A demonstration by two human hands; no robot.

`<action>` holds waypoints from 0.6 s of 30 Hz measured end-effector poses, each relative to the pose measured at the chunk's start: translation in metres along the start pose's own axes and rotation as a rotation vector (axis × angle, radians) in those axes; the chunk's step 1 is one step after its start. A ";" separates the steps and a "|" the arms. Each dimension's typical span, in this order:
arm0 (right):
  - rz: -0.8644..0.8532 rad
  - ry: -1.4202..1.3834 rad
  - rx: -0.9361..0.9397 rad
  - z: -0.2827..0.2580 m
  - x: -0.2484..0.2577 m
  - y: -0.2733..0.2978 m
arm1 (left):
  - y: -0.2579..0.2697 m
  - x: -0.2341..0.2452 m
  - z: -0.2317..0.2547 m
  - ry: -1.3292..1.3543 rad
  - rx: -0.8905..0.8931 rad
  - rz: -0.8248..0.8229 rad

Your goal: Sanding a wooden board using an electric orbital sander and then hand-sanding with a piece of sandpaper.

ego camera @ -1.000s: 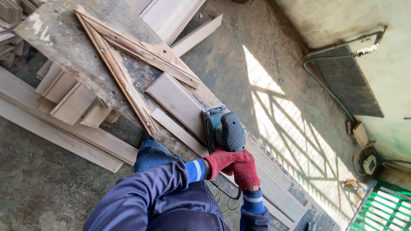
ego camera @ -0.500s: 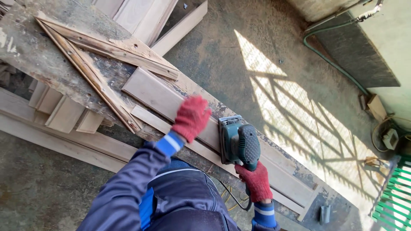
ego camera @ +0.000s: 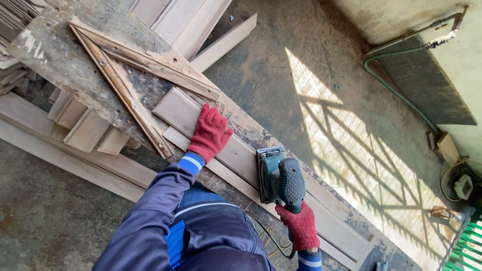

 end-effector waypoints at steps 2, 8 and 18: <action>-0.003 0.020 -0.014 0.002 -0.003 0.001 | 0.007 -0.007 -0.001 0.007 -0.020 -0.032; -0.059 0.088 0.028 -0.008 -0.019 0.001 | -0.003 0.026 -0.003 0.275 0.102 0.148; -0.170 0.083 0.200 -0.069 -0.076 0.008 | 0.058 0.098 0.073 0.958 0.610 -0.426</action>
Point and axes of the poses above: each hand's wrist, its own y-axis away from the middle knuckle, its own x-axis out of the back of the hand, z = x × y, the point moved 7 cm from there along -y, towards the middle knuckle, and after that the axes turned 14 degrees about z, right-handed, at the moved point
